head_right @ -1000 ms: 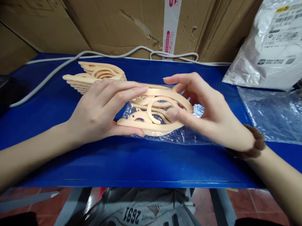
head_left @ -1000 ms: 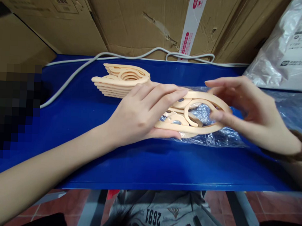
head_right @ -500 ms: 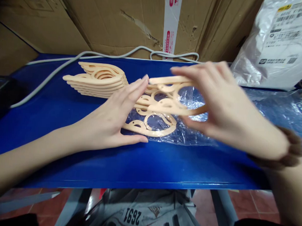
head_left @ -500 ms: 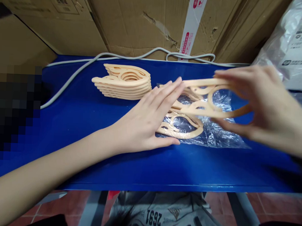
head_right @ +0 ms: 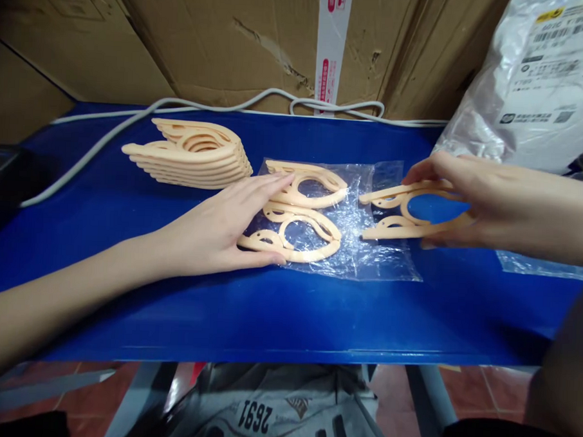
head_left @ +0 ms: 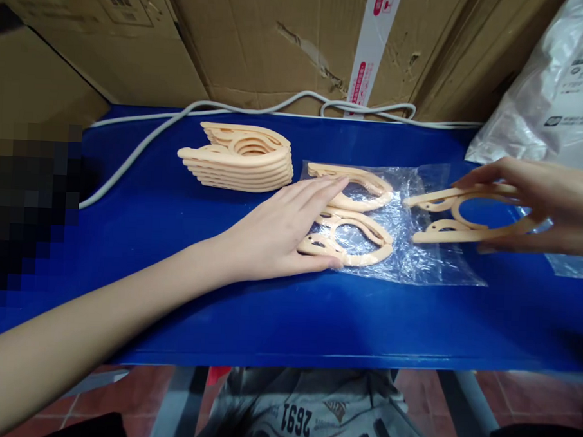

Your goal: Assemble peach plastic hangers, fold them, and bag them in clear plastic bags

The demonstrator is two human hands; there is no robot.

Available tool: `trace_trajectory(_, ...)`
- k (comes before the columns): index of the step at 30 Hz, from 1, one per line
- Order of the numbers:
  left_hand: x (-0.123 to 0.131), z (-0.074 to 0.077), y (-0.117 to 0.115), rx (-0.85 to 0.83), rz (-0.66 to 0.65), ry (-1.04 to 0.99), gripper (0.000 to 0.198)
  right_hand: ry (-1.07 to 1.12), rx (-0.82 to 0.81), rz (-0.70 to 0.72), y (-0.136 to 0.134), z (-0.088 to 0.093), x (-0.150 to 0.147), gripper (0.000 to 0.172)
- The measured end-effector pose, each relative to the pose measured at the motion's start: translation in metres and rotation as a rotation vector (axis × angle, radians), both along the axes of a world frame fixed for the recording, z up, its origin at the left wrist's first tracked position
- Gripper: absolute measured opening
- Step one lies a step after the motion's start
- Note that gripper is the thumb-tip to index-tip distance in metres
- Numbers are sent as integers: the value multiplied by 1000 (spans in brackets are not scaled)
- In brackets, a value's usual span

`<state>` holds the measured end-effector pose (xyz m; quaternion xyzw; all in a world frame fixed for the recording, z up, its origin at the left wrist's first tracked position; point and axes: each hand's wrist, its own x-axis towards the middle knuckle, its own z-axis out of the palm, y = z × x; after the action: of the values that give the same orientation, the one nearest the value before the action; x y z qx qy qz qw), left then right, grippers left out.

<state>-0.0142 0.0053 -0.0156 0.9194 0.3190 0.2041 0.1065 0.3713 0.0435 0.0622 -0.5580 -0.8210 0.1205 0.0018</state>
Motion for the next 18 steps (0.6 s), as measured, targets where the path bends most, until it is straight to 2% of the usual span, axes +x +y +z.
trace_trajectory(2, 1, -1, -1, 19, 14, 11, 97, 54, -111, 89, -6, 2, -10, 78)
trace_trajectory(6, -1, 6, -3, 70, 19, -2, 99, 81, -162, 147, -17, 3, -36, 67)
trace_trajectory(8, -4, 16, -3, 87, 45, -18, 84, 97, -145, 207, -21, 0, -51, 58)
trace_trajectory(10, -10, 28, -2, 61, 109, 13, 54, 93, -150, 263, -25, -5, -64, 53)
trace_trajectory(12, -16, 39, -1, -46, 189, 113, 36, 73, -156, 294, -26, -10, -71, 53)
trace_trajectory(15, -27, 48, 1, -294, 230, 264, 42, 60, -152, 303, -25, -12, -69, 58)
trace_trajectory(18, -35, 48, 2, -515, 166, 322, 44, 51, -182, 248, -23, -9, -59, 65)
